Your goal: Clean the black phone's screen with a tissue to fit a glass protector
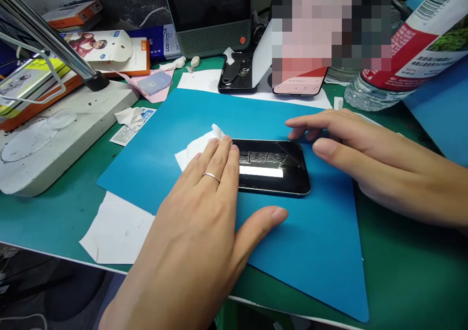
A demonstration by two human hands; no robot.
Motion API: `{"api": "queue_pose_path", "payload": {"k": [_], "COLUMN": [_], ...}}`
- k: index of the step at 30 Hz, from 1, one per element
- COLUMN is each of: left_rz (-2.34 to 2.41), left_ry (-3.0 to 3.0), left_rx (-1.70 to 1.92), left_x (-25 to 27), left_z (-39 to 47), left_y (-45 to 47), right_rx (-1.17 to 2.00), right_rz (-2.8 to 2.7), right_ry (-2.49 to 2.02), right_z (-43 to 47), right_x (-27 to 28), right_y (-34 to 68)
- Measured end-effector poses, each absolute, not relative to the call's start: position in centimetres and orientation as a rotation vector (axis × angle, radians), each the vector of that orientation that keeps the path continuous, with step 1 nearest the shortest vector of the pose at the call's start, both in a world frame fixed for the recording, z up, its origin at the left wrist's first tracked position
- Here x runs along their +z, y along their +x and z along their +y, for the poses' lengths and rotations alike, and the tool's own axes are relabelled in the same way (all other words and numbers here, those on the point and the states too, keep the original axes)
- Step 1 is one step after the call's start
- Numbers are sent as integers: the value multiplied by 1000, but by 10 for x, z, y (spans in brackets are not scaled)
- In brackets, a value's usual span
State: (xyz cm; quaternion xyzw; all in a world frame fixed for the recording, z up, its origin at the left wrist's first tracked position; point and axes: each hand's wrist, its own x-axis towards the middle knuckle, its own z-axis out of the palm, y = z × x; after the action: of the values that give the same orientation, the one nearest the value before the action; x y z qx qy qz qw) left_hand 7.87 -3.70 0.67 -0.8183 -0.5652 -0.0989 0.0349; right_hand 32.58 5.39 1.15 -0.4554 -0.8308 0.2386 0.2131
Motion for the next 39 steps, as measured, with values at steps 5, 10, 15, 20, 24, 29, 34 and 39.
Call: {"api": "queue_pose_path", "payload": {"k": [5,10,15,20,24,29,34,39], "left_rz": [-1661,-1614,-1620,-1450,-1469,-1595,-1826,-2009], "left_ry": [-2587,-2709,-2848,-2950,-2873,-2740,-2687,-2699], "left_rx": [-329,-436,-451,-417,-448,-423,-287,-181], "left_x": [6,3,5,4,3,6,15,22], "left_z": [-36,-43,-47,-46,-43,-38,-34,-30], "left_y": [101,132,150,150,138,106,76,62], "right_rx": [651,679,684,683,662,641,550,457], "right_rz": [-2318,-2272,-2271,-2302,-2311,-2309,-2368,-2496], "right_ry": [-1215,-1195,-1170,-1160,-1148,-1240,-1253,-1178], "right_z": [53,53,54,54,53,55,56,55], "right_x": [11,10,7,8,10,11,6,3], "right_y": [326,326,330,331,329,328,333,337]}}
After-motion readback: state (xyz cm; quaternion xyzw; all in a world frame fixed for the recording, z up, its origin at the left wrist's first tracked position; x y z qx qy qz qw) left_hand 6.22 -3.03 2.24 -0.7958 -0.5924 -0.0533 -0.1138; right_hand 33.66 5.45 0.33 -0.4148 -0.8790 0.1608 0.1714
